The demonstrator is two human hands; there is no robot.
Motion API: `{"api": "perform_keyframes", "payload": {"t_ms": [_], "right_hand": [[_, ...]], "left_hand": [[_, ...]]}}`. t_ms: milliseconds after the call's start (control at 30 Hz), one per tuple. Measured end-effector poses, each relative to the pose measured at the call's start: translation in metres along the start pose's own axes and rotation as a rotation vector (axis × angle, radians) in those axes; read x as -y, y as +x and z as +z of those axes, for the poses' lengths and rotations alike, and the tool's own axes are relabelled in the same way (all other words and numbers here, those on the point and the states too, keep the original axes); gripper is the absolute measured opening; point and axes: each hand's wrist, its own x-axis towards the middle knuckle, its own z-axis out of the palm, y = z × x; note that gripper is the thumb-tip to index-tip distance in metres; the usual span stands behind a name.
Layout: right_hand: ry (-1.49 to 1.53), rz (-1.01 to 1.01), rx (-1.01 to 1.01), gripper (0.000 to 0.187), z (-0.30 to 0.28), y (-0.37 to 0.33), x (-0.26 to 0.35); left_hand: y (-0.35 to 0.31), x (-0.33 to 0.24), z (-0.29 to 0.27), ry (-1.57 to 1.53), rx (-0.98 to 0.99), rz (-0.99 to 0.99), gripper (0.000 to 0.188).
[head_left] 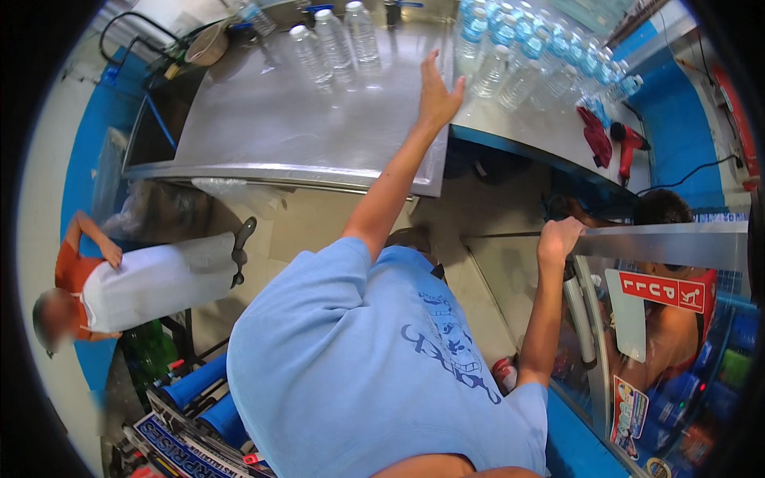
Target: The person places blue labels on clear plastic bottles and uses a red heat gun to shrink-wrap them. They then wipe the stainless steel counter with a cloth and pick up a red-and-white striped cloth.
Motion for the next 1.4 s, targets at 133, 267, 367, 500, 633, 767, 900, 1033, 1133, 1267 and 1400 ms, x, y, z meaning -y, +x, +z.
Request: {"api": "perform_keyframes", "payload": {"t_ms": [133,267,367,500,633,767,900,1033,1133,1267,1400], "right_hand": [[0.053,-0.031,0.117,0.015,-0.014,-0.001,-0.007],[0.132,0.046,0.035,0.020,-0.016,0.002,0.006],[0.071,0.114,0.024,0.023,-0.016,-0.001,0.018],[0.149,0.149,0.154,0.027,-0.017,-0.011,0.027],[0.057,0.145,0.147,0.031,-0.021,-0.023,0.037],[0.017,0.198,0.302,0.033,-0.022,-0.018,0.052],[-0.002,0.261,0.365,0.021,-0.017,-0.014,0.057],[0.003,0.152,0.312,0.017,-0.013,-0.025,0.042],[0.036,0.177,0.250,0.018,-0.014,-0.029,0.031],[0.189,0.221,0.301,0.024,-0.020,-0.025,0.027],[0.202,0.271,0.320,0.021,-0.023,-0.026,0.029]], "left_hand": [[0.049,0.007,-0.074,0.126,-0.200,-0.082,0.059],[0.146,0.036,-0.122,0.295,-0.063,0.021,0.043],[0.211,0.058,-0.118,0.589,0.213,0.042,0.046],[0.246,0.089,-0.092,1.016,0.537,0.014,0.054],[0.257,0.114,-0.080,0.994,0.620,-0.013,0.053],[0.265,0.119,-0.079,0.843,0.617,0.100,0.051],[0.255,0.103,-0.067,0.612,0.629,0.165,0.044],[0.249,0.088,-0.024,0.312,0.464,0.261,0.041],[0.246,0.080,0.017,0.172,0.496,0.176,0.043],[0.234,0.070,0.068,0.206,0.530,0.228,0.045],[0.217,0.060,0.072,0.159,0.517,0.265,0.046]]}}
